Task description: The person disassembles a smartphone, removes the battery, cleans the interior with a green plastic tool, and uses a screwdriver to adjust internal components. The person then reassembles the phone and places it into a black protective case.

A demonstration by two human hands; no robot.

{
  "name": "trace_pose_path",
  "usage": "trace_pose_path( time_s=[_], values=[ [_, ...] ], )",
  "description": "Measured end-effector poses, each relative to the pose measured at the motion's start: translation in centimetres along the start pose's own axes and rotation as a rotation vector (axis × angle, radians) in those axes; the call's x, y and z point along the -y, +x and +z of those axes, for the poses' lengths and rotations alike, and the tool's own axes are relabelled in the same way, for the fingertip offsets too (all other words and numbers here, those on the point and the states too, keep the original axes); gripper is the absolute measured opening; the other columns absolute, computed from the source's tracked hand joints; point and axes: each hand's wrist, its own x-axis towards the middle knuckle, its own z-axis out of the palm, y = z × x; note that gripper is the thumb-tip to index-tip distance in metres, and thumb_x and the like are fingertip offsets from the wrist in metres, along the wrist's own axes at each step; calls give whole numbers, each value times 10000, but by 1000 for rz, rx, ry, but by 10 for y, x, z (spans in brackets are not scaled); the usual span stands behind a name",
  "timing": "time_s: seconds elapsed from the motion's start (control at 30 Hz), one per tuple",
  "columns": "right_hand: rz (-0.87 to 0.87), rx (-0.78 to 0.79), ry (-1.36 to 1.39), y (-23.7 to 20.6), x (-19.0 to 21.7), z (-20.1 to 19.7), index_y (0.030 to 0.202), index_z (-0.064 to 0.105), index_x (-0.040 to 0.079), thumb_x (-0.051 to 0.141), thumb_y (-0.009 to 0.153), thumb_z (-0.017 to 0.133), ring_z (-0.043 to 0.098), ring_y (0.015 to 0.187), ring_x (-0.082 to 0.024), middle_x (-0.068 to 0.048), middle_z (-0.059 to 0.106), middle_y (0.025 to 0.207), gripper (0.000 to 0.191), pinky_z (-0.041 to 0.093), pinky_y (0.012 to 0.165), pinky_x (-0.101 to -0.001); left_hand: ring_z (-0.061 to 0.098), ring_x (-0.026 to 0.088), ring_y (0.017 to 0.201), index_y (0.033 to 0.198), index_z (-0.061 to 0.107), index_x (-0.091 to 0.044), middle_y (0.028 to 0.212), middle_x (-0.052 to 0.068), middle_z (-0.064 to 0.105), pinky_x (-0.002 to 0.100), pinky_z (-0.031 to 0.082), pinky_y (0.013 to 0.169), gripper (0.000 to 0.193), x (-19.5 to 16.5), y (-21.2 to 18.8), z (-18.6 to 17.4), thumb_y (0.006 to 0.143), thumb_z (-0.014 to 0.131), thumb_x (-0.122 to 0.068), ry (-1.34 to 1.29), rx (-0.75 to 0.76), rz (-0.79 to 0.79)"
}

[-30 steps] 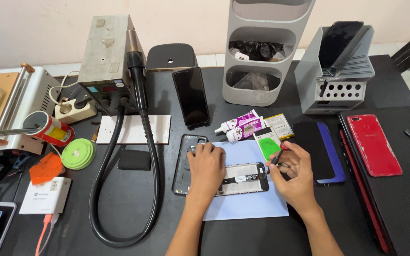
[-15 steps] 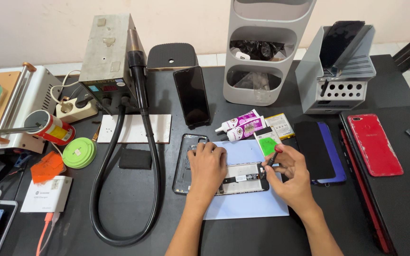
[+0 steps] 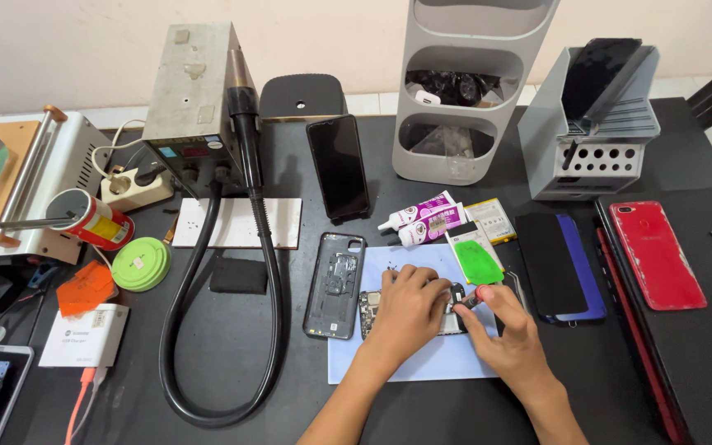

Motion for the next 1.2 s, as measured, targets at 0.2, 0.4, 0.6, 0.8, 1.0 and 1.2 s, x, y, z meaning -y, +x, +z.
trace_pose_path(
  time_s=[0.2, 0.4, 0.6, 0.8, 1.0, 1.2],
  values=[
    [13, 38, 29, 4, 4, -1, 1360, 376, 180, -72, 828, 775, 727, 882, -260, -105, 672, 996, 712, 586, 726, -351, 594, 251, 987, 1030, 760, -100, 1008, 43, 683, 437, 391, 847, 239, 6, -1, 5, 825, 674, -10, 1, -13, -12],
    [90, 63, 233, -5, -2, -3, 1401, 383, 178, -118, 882, 670, 759, 981, -228, -122, 721, 1062, 663, 610, 855, -348, 583, 266, 940, 1000, 755, -79, 958, 62, 652, 421, 402, 820, 190, 8, 1, 5, 842, 686, 1, -52, -21, -75],
    [83, -75, 109, -15, -18, 4, 1395, 356, 135, -57, 840, 759, 710, 1002, -215, -163, 653, 1109, 712, 604, 886, -352, 585, 269, 945, 982, 756, -75, 949, 63, 646, 424, 402, 816, 168, 8, 0, 3, 842, 692, -8, -46, -15, -69],
    [174, -41, 224, -19, -14, 8, 1416, 333, 119, -107, 878, 694, 723, 993, -209, -150, 665, 1119, 686, 602, 912, -352, 582, 274, 936, 986, 754, -81, 954, 65, 649, 430, 403, 812, 174, 7, 0, 3, 835, 694, -21, -27, -12, -63],
    [167, -55, 176, -12, -7, 10, 1406, 334, 115, -114, 840, 694, 706, 992, -222, -154, 647, 1099, 710, 580, 902, -336, 581, 275, 929, 989, 746, -82, 954, 67, 644, 434, 402, 806, 162, 7, 1, 4, 844, 691, -32, -8, -19, -45],
    [103, -27, 124, -8, -4, 10, 1401, 352, 109, -98, 817, 762, 691, 957, -192, -114, 653, 1052, 743, 569, 884, -333, 582, 275, 923, 986, 745, -83, 949, 66, 643, 433, 403, 803, 166, 6, 0, 4, 840, 687, -30, 0, -20, -40]
  ],
)
